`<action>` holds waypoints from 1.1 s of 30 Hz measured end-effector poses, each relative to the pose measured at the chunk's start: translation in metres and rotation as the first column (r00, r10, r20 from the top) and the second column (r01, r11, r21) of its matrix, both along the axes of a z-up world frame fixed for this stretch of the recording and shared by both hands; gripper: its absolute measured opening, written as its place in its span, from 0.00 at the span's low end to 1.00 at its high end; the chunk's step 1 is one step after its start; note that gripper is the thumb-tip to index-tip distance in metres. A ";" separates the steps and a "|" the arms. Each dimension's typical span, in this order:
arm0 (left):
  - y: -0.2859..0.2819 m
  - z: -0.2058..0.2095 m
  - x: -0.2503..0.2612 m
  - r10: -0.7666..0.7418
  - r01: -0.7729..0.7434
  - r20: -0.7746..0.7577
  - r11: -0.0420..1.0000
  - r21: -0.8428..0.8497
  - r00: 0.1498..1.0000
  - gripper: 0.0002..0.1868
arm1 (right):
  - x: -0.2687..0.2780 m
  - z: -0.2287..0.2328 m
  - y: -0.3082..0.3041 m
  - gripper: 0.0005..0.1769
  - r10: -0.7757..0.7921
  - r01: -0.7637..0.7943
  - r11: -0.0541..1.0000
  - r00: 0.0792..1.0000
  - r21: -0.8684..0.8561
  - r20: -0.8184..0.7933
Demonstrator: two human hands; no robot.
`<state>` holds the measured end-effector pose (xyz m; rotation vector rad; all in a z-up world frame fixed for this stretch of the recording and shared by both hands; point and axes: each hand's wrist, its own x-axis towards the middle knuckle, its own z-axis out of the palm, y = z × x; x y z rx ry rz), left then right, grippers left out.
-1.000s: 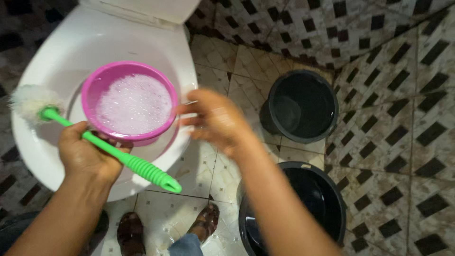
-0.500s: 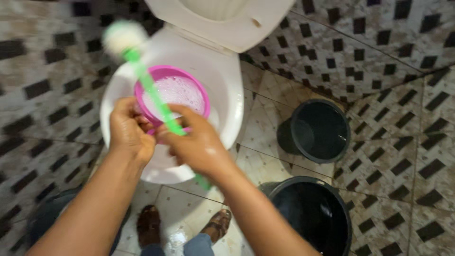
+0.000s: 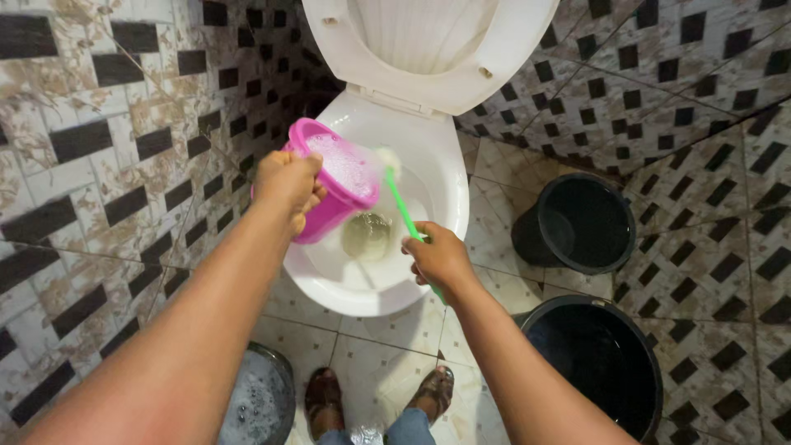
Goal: The person prepares a soapy solution by adding detergent to water in a bucket and mixing it. They then pour the solution into a pink bowl and use a green toilet brush to scrub the inside of the toilet bowl repeatedly.
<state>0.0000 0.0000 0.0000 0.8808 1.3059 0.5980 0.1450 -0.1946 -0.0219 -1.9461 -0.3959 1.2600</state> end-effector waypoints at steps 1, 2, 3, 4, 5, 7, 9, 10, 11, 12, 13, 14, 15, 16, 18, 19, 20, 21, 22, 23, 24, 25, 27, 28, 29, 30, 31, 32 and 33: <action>0.008 0.001 0.001 0.000 0.000 -0.030 1.000 0.003 1.000 0.07 | -0.003 -0.001 0.006 0.21 -0.006 0.006 1.000 1.000 0.008 0.018; 0.016 0.001 0.002 -0.001 0.001 -0.059 1.000 0.005 0.998 0.07 | -0.006 -0.002 0.012 0.20 -0.012 0.011 1.000 0.999 0.015 0.036; 0.024 0.000 0.000 0.092 -0.086 0.066 0.992 -0.092 0.994 0.07 | -0.013 -0.002 0.012 0.20 -0.010 0.009 1.000 0.999 0.016 0.046; 0.032 -0.001 -0.003 0.196 -0.159 0.180 0.967 -0.198 0.964 0.07 | -0.020 -0.003 0.013 0.20 -0.039 0.037 0.998 0.999 0.060 0.030; 0.040 -0.005 -0.008 0.302 -0.213 0.282 0.928 -0.305 0.911 0.07 | -0.025 -0.005 0.017 0.20 -0.069 0.067 0.992 0.997 0.108 0.016; 0.047 -0.018 -0.019 0.376 -0.241 0.292 0.880 -0.409 0.879 0.09 | -0.033 -0.013 0.027 0.20 -0.069 0.059 0.991 0.994 0.116 0.084; 0.053 -0.030 -0.029 0.410 -0.247 0.309 0.857 -0.452 0.858 0.10 | -0.033 -0.027 0.044 0.22 0.001 -0.006 1.000 0.970 0.020 0.244; 0.054 -0.035 -0.035 0.410 -0.244 0.324 0.861 -0.446 0.853 0.09 | -0.027 -0.036 0.056 0.22 0.093 -0.157 0.984 0.852 0.082 0.514; 0.051 -0.041 -0.038 0.411 -0.240 0.339 0.862 -0.447 0.846 0.09 | -0.019 -0.046 0.065 0.23 0.149 -0.317 0.944 0.650 0.087 0.745; 0.049 -0.045 -0.041 0.425 -0.254 0.328 0.854 -0.455 0.844 0.09 | -0.011 -0.055 0.066 0.24 0.163 -0.467 0.883 0.384 0.039 0.909; 0.048 -0.047 -0.047 0.444 -0.276 0.316 0.845 -0.457 0.838 0.09 | -0.004 -0.062 0.062 0.25 0.190 -0.401 0.916 0.480 0.021 0.856; 0.048 -0.047 -0.054 0.463 -0.297 0.305 0.837 -0.460 0.832 0.09 | 0.005 -0.064 0.056 0.27 0.208 -0.334 0.942 0.572 -0.006 0.794; 0.050 -0.046 -0.060 0.454 -0.295 0.295 0.841 -0.454 0.840 0.09 | 0.017 -0.063 0.054 0.29 0.207 -0.263 0.964 0.654 -0.038 0.728; 0.053 -0.043 -0.070 0.446 -0.293 0.286 0.845 -0.449 0.848 0.09 | 0.022 -0.061 0.048 0.29 0.174 -0.177 0.981 0.669 -0.072 0.723; 0.051 -0.042 -0.081 0.432 -0.286 0.261 0.844 -0.453 0.863 0.10 | 0.011 -0.060 0.032 0.28 0.106 -0.007 0.990 0.702 -0.142 0.704; 0.049 -0.040 -0.088 0.435 -0.294 0.246 0.842 -0.453 0.866 0.11 | 0.003 -0.061 0.043 0.28 0.116 -0.034 0.990 0.751 -0.137 0.650; 0.050 -0.038 -0.095 0.438 -0.302 0.232 0.839 -0.453 0.868 0.12 | -0.005 -0.063 0.057 0.28 0.127 -0.061 0.990 0.795 -0.130 0.594; 0.052 -0.038 -0.099 0.434 -0.301 0.224 0.839 -0.454 0.872 0.11 | -0.008 -0.064 0.068 0.27 0.134 -0.075 0.989 0.831 -0.130 0.540; 0.053 -0.039 -0.101 0.431 -0.300 0.217 0.839 -0.455 0.876 0.11 | -0.014 -0.068 0.088 0.29 0.229 -0.232 0.969 0.697 -0.090 0.679; 0.054 -0.041 -0.101 0.434 -0.302 0.216 0.836 -0.458 0.874 0.11 | -0.015 -0.068 0.109 0.30 0.296 -0.395 0.915 0.518 -0.082 0.803; 0.057 -0.041 -0.102 0.436 -0.302 0.226 0.839 -0.454 0.871 0.11 | -0.010 -0.065 0.122 0.29 0.303 -0.379 0.920 0.527 -0.099 0.794; 0.060 -0.040 -0.104 0.438 -0.300 0.236 0.839 -0.454 0.868 0.12 | -0.005 -0.060 0.132 0.29 0.314 -0.363 0.924 0.534 -0.122 0.785; 0.063 -0.035 -0.104 0.440 -0.296 0.243 0.837 -0.460 0.865 0.12 | 0.005 -0.049 0.125 0.29 0.395 -0.337 0.911 0.557 -0.236 0.731; 0.065 -0.031 -0.104 0.439 -0.294 0.241 0.835 -0.466 0.866 0.12 | 0.012 -0.042 0.103 0.30 0.461 -0.329 0.887 0.573 -0.325 0.678; 0.071 -0.025 -0.107 0.445 -0.302 0.241 0.835 -0.460 0.862 0.12 | 0.010 -0.039 0.079 0.29 0.333 -0.229 0.943 0.679 -0.242 0.655; 0.074 -0.021 -0.107 0.443 -0.294 0.266 0.841 -0.453 0.856 0.12 | 0.006 -0.037 0.060 0.29 0.195 -0.117 0.979 0.764 -0.164 0.615; 0.073 -0.020 -0.107 0.429 -0.282 0.275 0.850 -0.444 0.860 0.12 | -0.002 -0.037 0.047 0.28 0.261 -0.156 0.964 0.718 -0.216 0.646; 0.073 -0.018 -0.110 0.414 -0.269 0.284 0.859 -0.435 0.865 0.12 | -0.011 -0.039 0.038 0.27 0.326 -0.191 0.944 0.667 -0.268 0.671; 0.074 -0.017 -0.111 0.408 -0.275 0.260 0.862 -0.426 0.875 0.11 | -0.019 -0.044 0.034 0.26 0.381 -0.261 0.925 0.637 -0.277 0.671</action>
